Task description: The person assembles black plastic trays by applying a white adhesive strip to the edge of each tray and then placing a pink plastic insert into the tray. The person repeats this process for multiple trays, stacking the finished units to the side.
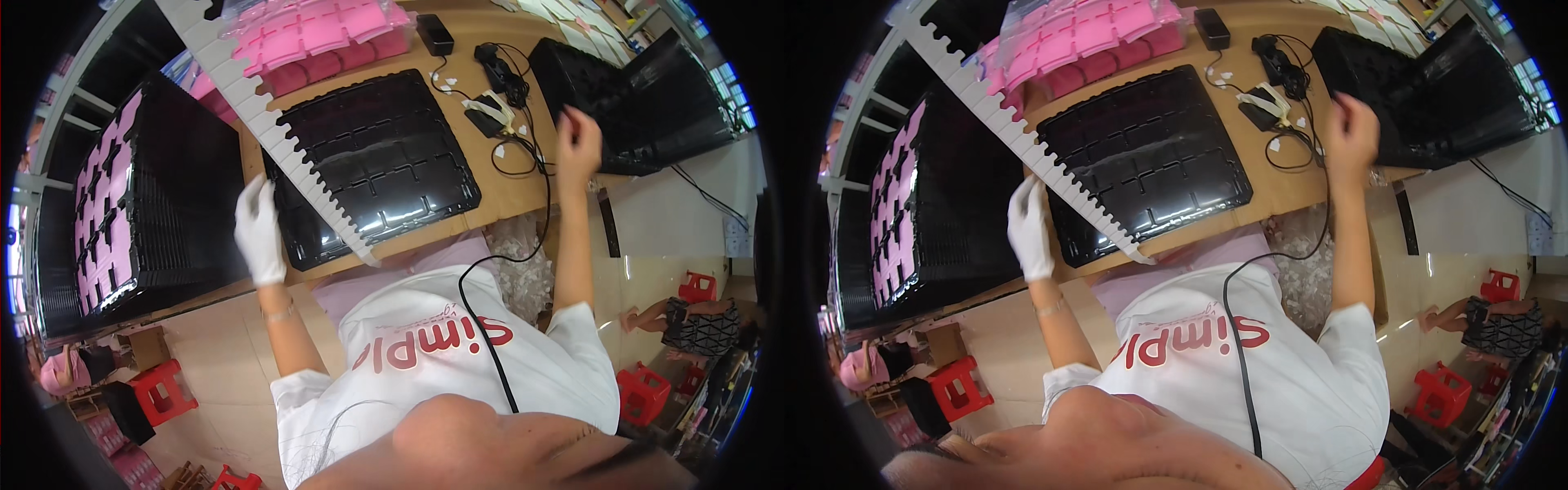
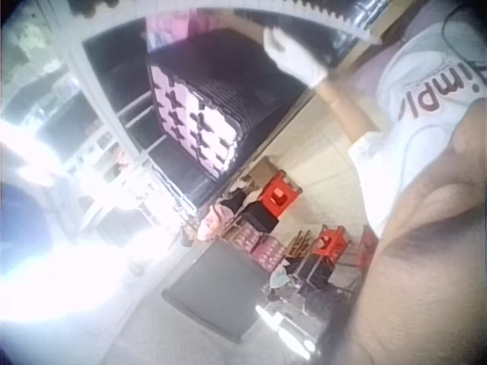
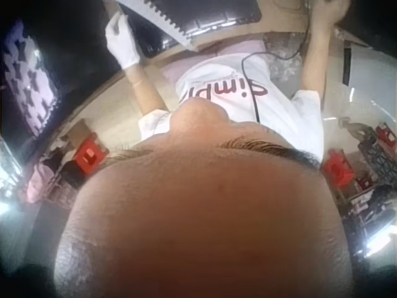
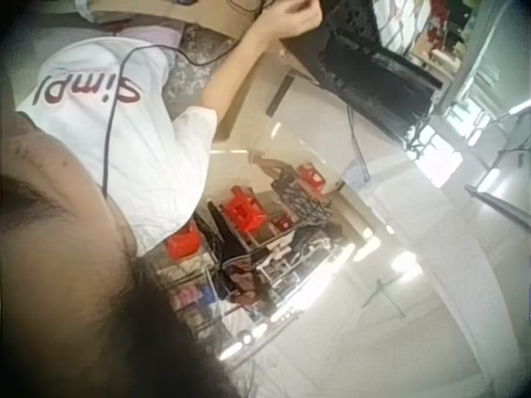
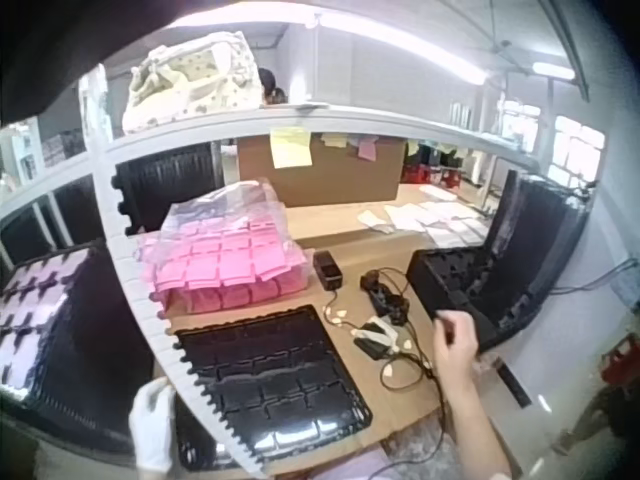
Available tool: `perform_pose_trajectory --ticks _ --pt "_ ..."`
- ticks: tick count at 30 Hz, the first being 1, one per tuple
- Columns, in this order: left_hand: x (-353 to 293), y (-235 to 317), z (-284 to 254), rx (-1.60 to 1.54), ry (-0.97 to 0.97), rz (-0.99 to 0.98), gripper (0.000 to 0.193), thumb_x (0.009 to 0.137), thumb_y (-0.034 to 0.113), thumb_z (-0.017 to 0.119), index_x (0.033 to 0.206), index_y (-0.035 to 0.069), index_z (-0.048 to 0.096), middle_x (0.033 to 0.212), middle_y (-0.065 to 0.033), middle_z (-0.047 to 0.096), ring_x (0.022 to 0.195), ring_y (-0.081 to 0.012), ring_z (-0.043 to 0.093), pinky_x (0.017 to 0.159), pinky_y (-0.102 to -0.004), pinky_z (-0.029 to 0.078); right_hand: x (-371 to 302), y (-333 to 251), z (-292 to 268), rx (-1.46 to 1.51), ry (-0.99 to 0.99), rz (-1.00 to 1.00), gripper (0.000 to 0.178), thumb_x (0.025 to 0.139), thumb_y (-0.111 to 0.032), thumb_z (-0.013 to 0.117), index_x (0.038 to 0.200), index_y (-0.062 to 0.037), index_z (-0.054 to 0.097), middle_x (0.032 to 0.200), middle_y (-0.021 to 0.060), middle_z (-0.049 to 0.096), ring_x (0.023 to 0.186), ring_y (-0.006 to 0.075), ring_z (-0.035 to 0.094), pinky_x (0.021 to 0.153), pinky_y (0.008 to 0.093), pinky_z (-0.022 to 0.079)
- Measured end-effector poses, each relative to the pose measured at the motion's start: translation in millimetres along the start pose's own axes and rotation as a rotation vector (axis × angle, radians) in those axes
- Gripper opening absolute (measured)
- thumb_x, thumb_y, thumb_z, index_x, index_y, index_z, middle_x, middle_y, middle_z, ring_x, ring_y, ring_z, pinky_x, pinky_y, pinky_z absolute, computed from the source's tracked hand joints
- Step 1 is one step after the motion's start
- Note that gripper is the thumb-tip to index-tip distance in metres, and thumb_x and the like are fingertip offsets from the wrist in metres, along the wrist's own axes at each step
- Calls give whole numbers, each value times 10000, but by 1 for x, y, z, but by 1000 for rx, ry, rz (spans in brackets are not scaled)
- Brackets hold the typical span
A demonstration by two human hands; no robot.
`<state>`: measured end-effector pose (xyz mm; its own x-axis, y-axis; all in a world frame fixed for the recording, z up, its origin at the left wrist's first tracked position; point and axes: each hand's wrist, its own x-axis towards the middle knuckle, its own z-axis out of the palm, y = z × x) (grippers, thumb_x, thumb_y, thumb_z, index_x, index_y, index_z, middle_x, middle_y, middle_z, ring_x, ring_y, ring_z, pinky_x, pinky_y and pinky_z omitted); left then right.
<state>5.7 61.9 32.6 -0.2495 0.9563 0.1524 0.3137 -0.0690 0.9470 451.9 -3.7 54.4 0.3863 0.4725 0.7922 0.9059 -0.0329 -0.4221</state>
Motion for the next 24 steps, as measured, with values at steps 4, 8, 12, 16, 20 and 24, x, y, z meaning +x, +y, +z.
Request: perform_pose_trajectory --ticks 4,8,12,16,20,24 --pt "79 1 49 -293 -287 -61 224 938 109 574 1135 28 645 978 -52 666 862 -117 627 761 -262 502 69 -99 139 471 -304 -551 178 814 -138 689 980 -82 664 962 85 653 915 270 620 801 348 505" --pt "125 -7 89 292 -289 303 300 896 242 628 1092 19 674 949 -105 706 835 -168 662 785 -292 503 76 -170 282 453 -344 -719 270 782 -235 706 1002 -88 656 1007 81 651 1008 298 596 867 408 483" --pt "132 -8 117 125 -450 122 262 896 176 636 1103 20 670 970 -64 708 847 -91 645 752 -232 498 92 -156 331 268 -638 -670 354 740 -262 726 1039 -90 647 1057 90 641 1039 302 589 878 412 480" --pt "137 -26 106 -7 -428 74 252 913 145 618 1119 5 656 1000 -46 696 843 -85 630 773 -223 494 113 -169 328 287 -1066 -434 281 769 -220 703 1006 -77 653 1080 98 645 1043 284 589 907 403 464" --pt "142 -24 112 112 -343 54 273 917 165 624 1134 2 647 993 -40 687 863 -86 623 826 -225 479 101 -164 330 361 -734 -717 196 763 -194 690 925 -85 670 1002 79 651 1006 267 594 874 391 477" --pt "146 -23 115 83 -387 71 283 921 173 621 1149 6 640 994 -35 687 883 -86 621 833 -226 475 101 -162 332 252 -740 -789 221 759 -214 693 937 -91 647 978 62 632 992 258 590 846 391 489"
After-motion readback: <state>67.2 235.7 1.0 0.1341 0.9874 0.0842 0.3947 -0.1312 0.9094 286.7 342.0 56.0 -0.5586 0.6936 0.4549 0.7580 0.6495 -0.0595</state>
